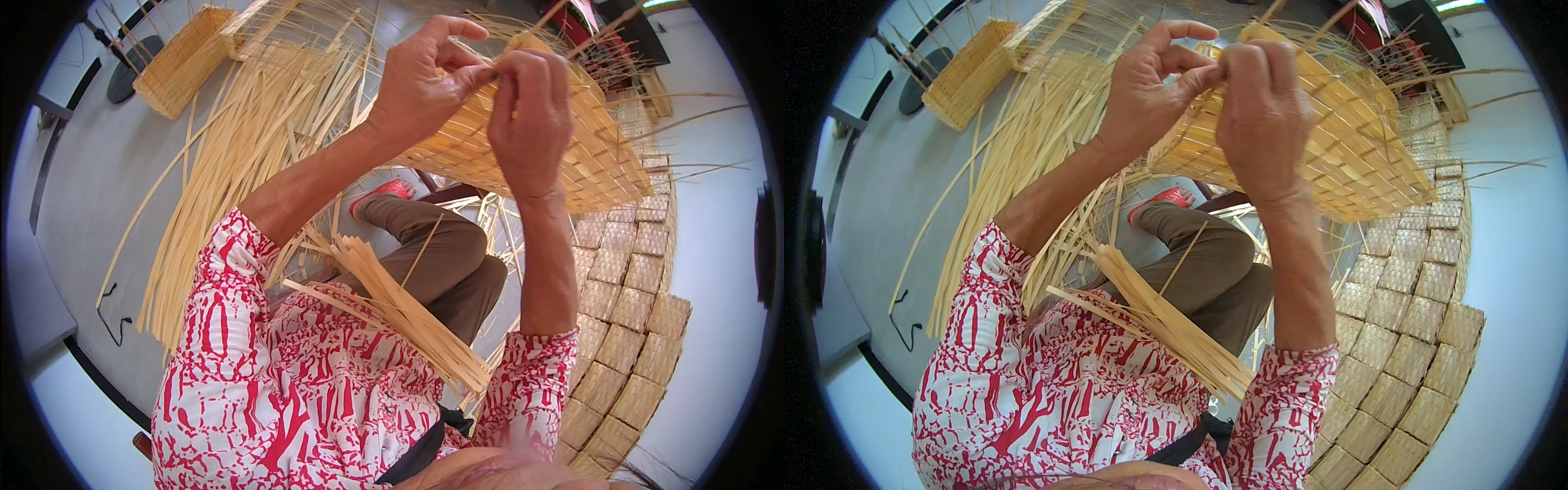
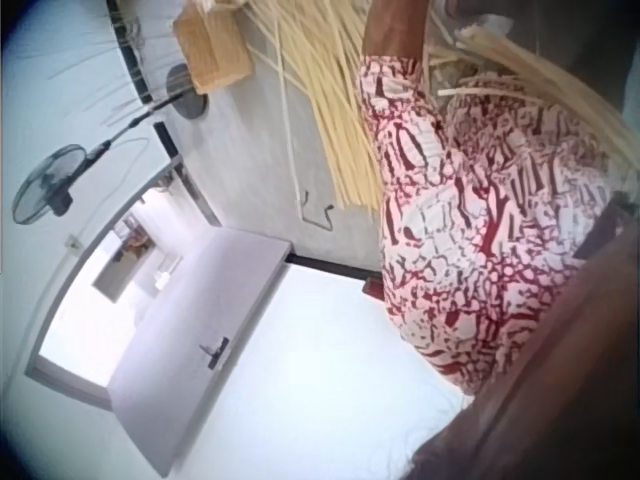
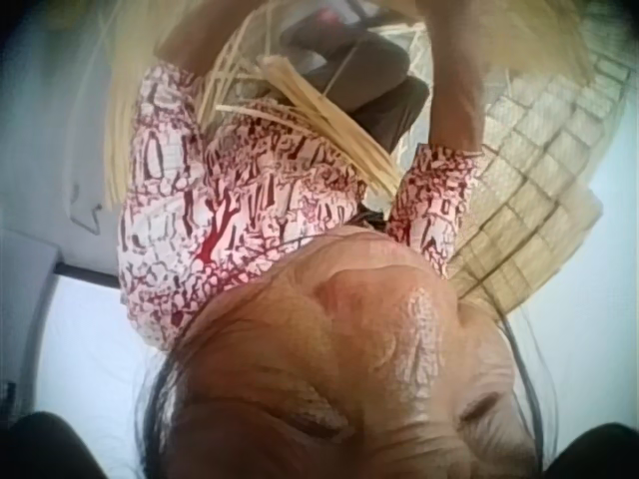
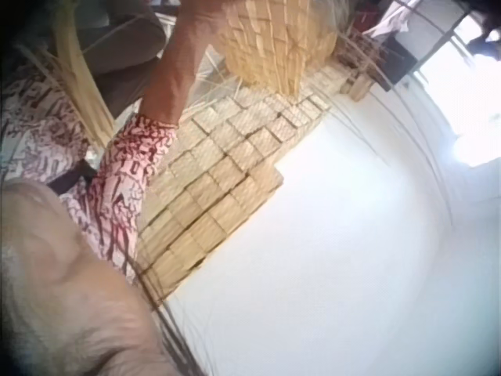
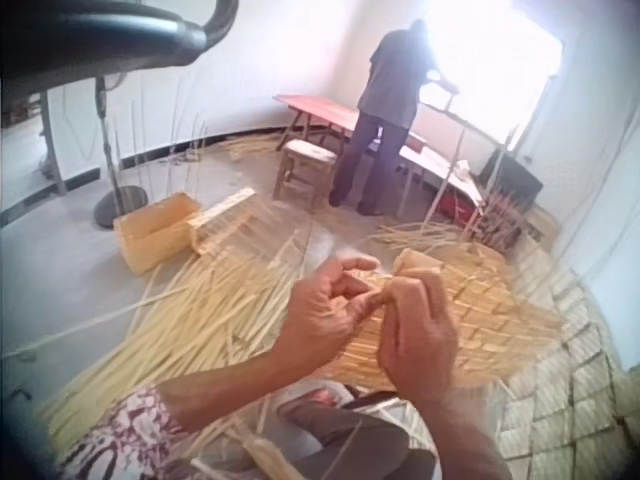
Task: The person weaves thin bamboo strips into a rectangular basket by hand, interlacing them through the vertical frame. They periodically rotate the basket to continue weaving along different edges.
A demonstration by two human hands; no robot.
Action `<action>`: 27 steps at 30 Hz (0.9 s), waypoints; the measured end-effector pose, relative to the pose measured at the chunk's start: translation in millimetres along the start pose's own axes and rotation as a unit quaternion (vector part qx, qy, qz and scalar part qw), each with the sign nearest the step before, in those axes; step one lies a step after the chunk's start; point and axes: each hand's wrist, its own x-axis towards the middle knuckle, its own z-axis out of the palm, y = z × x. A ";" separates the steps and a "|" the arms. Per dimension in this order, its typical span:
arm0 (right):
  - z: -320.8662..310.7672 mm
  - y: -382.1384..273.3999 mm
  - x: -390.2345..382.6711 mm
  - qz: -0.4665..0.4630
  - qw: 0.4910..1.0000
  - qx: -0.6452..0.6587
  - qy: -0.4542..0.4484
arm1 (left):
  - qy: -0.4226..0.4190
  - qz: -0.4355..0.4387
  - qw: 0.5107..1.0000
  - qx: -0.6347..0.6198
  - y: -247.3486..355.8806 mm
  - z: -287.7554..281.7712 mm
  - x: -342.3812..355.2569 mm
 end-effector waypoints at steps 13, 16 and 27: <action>-40.5 3.2 -84.7 0.251 0.959 0.120 -0.048 | -0.032 0.006 0.999 -0.003 -18.7 -6.1 16.2; -48.1 7.0 -86.6 0.290 0.948 0.129 -0.041 | -0.038 -0.001 0.999 -0.016 -18.9 -6.8 14.2; -58.1 -2.9 -7.1 0.232 0.963 0.129 0.048 | -0.044 0.037 0.998 0.032 -15.5 -12.8 1.6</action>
